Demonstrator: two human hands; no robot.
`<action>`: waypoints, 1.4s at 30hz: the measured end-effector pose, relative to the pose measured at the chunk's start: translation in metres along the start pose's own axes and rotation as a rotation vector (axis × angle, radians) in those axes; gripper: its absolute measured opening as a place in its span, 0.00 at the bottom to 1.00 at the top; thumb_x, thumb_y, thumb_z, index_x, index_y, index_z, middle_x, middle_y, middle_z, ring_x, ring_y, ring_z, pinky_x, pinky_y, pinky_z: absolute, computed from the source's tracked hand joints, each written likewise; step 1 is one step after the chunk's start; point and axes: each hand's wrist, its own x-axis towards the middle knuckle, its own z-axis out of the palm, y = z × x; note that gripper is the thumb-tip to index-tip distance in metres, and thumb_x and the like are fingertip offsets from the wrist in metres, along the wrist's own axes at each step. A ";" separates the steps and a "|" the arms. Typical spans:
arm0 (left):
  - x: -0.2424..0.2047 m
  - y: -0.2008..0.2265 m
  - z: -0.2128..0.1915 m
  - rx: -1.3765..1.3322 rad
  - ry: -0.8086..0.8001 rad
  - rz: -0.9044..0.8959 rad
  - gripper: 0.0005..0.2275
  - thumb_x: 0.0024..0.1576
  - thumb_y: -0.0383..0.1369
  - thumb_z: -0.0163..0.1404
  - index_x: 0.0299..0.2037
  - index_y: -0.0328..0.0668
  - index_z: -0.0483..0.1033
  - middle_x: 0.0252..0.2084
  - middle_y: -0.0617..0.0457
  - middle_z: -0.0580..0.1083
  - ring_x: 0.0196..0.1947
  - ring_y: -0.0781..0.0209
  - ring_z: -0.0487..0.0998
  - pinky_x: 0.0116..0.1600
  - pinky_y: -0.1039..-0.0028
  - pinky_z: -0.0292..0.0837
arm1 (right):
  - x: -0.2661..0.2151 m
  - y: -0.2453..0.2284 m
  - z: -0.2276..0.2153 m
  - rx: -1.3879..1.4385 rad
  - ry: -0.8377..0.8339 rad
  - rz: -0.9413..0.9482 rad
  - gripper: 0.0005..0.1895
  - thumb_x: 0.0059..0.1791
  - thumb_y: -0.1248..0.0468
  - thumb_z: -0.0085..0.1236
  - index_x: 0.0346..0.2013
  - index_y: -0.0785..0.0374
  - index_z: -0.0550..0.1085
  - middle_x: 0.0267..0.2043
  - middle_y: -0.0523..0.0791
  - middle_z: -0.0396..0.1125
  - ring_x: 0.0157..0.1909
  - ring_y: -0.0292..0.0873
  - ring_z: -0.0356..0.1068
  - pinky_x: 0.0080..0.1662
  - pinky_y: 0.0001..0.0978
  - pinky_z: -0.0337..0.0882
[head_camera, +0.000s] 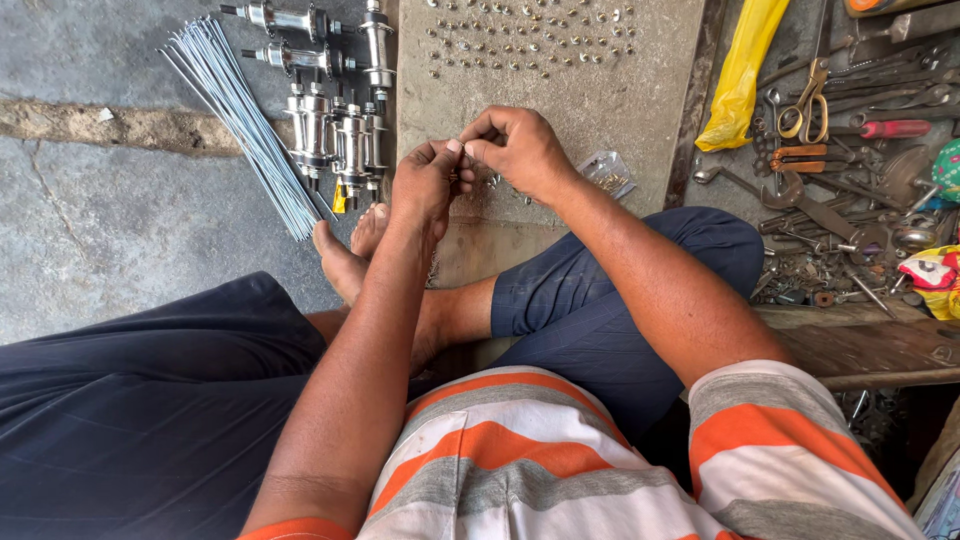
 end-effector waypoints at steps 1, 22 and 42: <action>-0.001 0.001 0.000 0.019 0.011 -0.003 0.08 0.64 0.31 0.50 0.43 0.31 0.75 0.30 0.52 0.75 0.27 0.66 0.74 0.34 0.78 0.74 | 0.000 0.001 0.001 -0.050 0.009 -0.026 0.05 0.50 0.66 0.64 0.38 0.63 0.78 0.36 0.41 0.76 0.38 0.32 0.77 0.42 0.26 0.78; 0.004 -0.004 0.000 0.155 -0.052 0.036 0.10 0.63 0.27 0.44 0.48 0.29 0.75 0.33 0.47 0.78 0.29 0.62 0.79 0.38 0.74 0.79 | 0.024 0.034 -0.022 -0.412 0.091 -0.122 0.03 0.48 0.66 0.65 0.37 0.58 0.80 0.37 0.43 0.77 0.38 0.39 0.77 0.41 0.33 0.77; 0.003 0.002 -0.005 0.198 0.134 0.196 0.07 0.62 0.27 0.52 0.45 0.32 0.80 0.27 0.55 0.75 0.25 0.69 0.72 0.32 0.78 0.71 | 0.117 0.060 -0.058 -0.763 0.457 -0.183 0.08 0.52 0.64 0.63 0.44 0.61 0.76 0.39 0.49 0.72 0.31 0.45 0.74 0.34 0.42 0.77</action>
